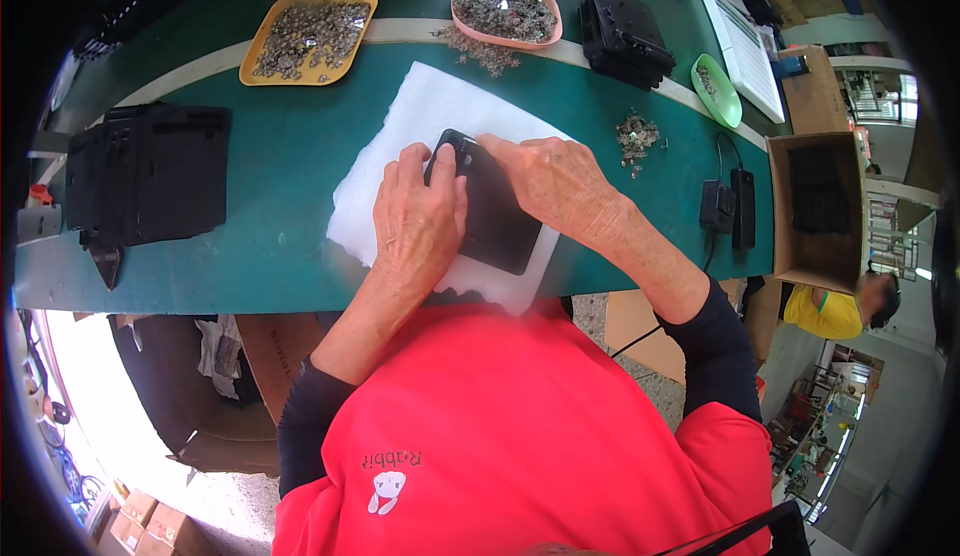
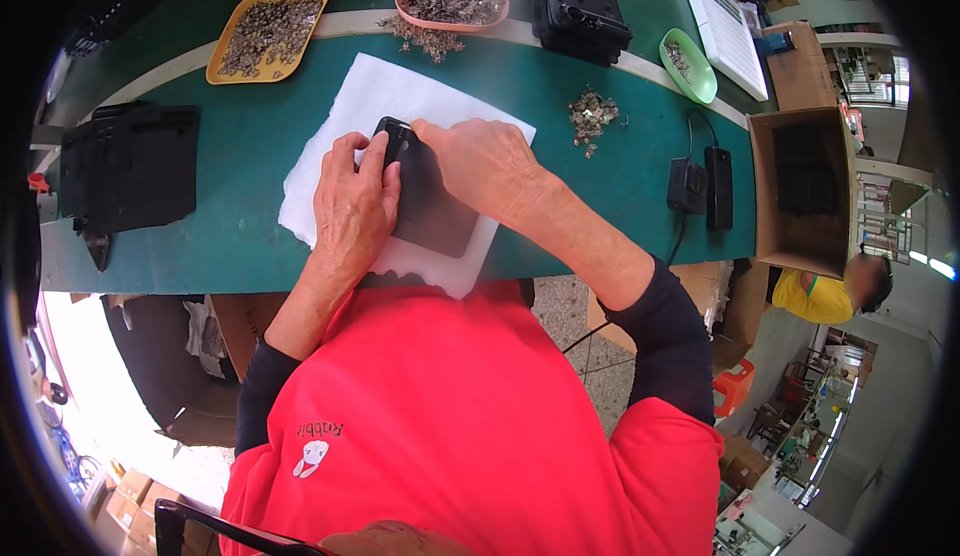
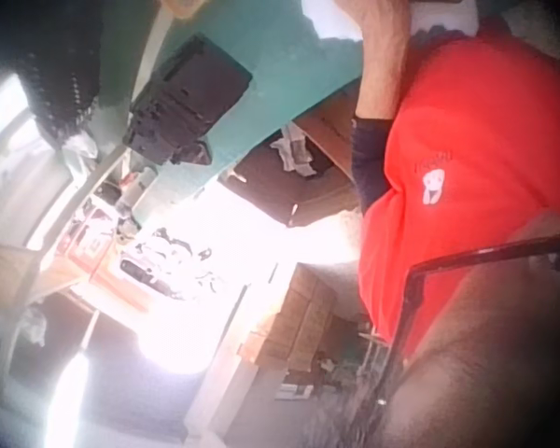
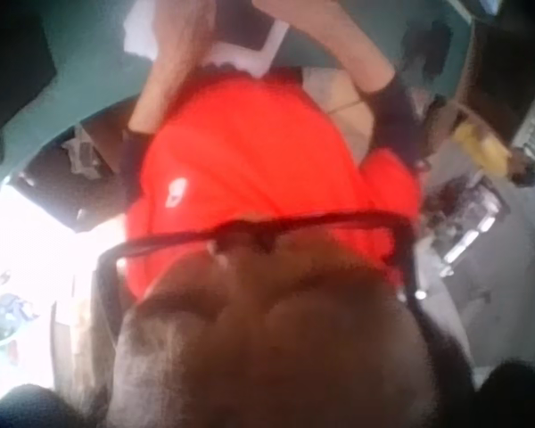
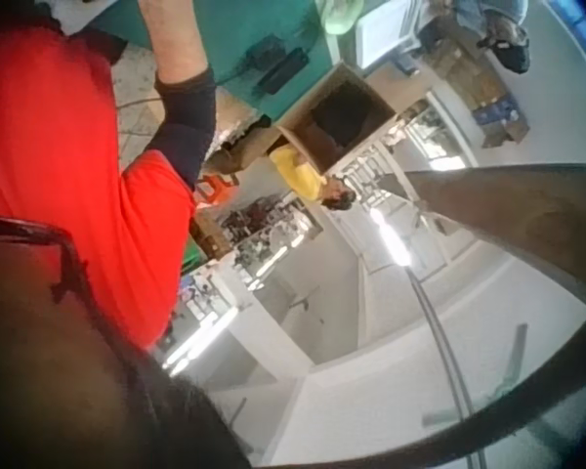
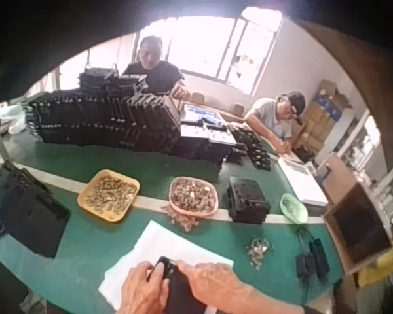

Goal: The person uses a small screwdriver to fasten screws into black plastic electronic housings on a green workbench. They repeatedly pick up housings, align them, insert screws from nearby trays, and tighten them before moving to the next unit.

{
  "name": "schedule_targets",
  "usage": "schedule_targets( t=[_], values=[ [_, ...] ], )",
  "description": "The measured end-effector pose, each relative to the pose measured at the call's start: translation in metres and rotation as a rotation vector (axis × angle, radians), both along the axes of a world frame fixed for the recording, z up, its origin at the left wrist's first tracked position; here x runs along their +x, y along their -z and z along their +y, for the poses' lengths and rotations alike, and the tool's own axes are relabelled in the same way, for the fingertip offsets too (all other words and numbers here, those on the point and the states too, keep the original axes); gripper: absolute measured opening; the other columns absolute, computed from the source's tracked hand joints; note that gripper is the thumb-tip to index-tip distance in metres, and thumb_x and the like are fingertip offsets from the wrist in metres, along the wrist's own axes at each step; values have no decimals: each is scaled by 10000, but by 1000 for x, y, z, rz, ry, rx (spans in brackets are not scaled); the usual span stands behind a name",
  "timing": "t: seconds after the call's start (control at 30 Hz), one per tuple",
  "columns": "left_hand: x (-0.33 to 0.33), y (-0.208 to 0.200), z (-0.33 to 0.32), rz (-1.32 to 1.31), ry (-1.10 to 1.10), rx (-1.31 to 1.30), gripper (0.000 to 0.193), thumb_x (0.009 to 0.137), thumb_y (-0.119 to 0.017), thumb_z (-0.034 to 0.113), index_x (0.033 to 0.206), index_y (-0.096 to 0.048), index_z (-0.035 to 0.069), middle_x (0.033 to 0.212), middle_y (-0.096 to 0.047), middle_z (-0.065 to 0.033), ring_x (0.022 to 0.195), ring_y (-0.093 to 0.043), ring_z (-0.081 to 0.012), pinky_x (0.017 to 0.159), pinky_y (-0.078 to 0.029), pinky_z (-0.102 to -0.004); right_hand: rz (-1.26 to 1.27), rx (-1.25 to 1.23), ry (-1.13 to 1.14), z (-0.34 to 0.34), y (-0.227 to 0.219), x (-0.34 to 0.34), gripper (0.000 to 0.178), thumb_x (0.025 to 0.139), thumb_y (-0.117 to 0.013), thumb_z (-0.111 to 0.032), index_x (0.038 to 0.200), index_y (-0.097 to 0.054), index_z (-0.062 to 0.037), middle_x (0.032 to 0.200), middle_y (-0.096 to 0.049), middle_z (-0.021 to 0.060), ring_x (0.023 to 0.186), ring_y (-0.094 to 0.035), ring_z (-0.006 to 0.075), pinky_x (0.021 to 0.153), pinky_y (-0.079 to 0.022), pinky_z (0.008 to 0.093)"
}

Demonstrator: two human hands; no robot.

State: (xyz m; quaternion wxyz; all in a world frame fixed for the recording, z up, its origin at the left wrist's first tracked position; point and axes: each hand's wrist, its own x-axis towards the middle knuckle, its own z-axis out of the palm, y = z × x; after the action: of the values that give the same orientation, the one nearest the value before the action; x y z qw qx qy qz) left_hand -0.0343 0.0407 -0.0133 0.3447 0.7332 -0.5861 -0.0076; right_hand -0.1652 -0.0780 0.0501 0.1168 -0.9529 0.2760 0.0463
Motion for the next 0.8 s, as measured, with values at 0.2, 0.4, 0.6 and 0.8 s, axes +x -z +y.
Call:
schedule_targets(
  t=[0.2, 0.4, 0.6, 0.8],
  values=[
    [-2, 2, -1, 3, -19, 22, 386, 817, -697, 92, 1184, -608, 16, 1055, -557, -132, 915, -561, -305, 764, -500, -394, 107, -26, 17, 7, -2, 8, 396, 862, -504, -99, 1254, -556, -82, 737, -673, 161, 726, -682, 347, 651, -527, 461],
    [-1, -1, 0, 20, -26, 68, 402, 809, -706, 102, 1190, -602, 26, 996, -551, -142, 902, -566, -299, 748, -498, -382, 114, -32, -8, 10, -6, 12, 363, 869, -510, -113, 1221, -546, -29, 724, -669, 167, 698, -681, 335, 615, -525, 442],
    [-3, -1, -3, 53, -48, 79, 466, 797, -711, 110, 1214, -558, -34, 988, -544, -154, 904, -565, -312, 751, -501, -390, 94, -35, 18, 19, -10, 22, 302, 877, -518, -132, 1117, -556, 46, 720, -669, 178, 664, -680, 342, 588, -534, 428],
    [-3, 2, -3, 89, -33, 108, 524, 788, -709, 99, 1244, -520, -77, 1011, -537, -172, 923, -560, -326, 751, -504, -398, 104, -38, -17, 16, -14, 31, 232, 869, -529, -128, 991, -588, 61, 732, -678, 181, 682, -688, 336, 589, -548, 410]
  ],
)
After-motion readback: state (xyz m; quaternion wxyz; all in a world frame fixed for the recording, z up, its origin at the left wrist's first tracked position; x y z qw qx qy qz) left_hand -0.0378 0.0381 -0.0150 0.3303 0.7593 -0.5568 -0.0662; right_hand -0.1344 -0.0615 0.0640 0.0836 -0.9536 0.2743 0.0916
